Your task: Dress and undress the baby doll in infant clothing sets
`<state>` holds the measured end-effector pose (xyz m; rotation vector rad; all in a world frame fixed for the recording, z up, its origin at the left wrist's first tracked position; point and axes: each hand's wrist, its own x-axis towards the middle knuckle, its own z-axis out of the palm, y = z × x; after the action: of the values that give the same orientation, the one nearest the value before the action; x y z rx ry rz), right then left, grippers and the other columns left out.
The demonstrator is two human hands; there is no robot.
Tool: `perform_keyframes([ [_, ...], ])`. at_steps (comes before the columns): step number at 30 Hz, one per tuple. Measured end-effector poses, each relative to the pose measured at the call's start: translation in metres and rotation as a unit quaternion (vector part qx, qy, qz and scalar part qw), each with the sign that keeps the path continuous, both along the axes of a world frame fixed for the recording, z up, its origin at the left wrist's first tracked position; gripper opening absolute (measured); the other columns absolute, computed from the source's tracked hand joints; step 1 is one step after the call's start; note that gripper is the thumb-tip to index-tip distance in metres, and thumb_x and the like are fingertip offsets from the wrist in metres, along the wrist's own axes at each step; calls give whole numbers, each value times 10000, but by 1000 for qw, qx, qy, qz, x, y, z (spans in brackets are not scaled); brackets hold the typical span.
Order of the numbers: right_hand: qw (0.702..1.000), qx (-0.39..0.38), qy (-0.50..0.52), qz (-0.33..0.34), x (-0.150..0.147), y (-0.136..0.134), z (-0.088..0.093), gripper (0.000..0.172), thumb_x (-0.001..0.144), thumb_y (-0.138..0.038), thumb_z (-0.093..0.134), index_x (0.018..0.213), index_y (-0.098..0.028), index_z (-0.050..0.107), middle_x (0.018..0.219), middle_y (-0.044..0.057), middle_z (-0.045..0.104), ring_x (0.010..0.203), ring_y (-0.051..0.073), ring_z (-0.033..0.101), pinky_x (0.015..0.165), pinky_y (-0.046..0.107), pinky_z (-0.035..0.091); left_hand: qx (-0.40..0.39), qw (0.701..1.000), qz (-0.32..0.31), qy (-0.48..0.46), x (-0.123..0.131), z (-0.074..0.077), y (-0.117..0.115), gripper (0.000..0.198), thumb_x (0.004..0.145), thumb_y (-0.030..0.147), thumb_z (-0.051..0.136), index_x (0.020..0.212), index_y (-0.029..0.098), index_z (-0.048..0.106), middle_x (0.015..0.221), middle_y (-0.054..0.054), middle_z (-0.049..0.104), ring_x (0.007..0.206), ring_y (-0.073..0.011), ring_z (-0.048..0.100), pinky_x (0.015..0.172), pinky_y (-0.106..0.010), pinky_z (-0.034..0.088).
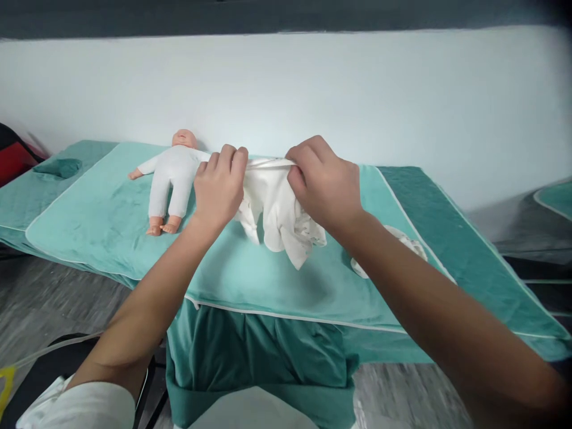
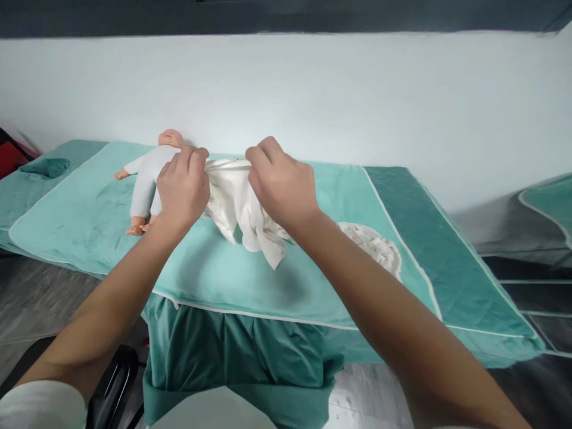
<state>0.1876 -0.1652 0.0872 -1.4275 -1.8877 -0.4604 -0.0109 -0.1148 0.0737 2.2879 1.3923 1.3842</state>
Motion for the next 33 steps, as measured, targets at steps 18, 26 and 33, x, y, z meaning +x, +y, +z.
perform_keyframes([
  [18, 918, -232, 321, 19, 89, 9, -1, 153, 817, -223, 633, 907, -214, 757, 963, 67, 748, 849, 218, 629, 741, 365, 470, -83, 995, -13, 60, -63, 5, 33, 415, 702, 6, 596, 1017, 259, 690, 1019, -64, 662, 1062, -294, 614, 1018, -443, 465],
  [26, 877, -265, 388, 104, 94, 2, 12, 158, 805, -191, 692, 955, -189, 742, 989, 81, 725, 810, 160, 613, 672, 301, 466, -16, 985, -54, 163, -55, 8, 10, 485, 811, 188, 609, 1293, 240, 631, 1218, -99, 669, 1125, -288, 650, 887, -341, 498],
  [33, 871, -345, 334, 100, 77, -11, 9, 274, 852, -435, 655, 792, -179, 730, 813, 38, 681, 758, 172, 591, 646, 277, 449, 2, 971, -86, 222, -38, -9, 5, 268, 921, 261, 492, 1075, 214, 707, 1057, -59, 750, 945, -222, 688, 791, -320, 495],
])
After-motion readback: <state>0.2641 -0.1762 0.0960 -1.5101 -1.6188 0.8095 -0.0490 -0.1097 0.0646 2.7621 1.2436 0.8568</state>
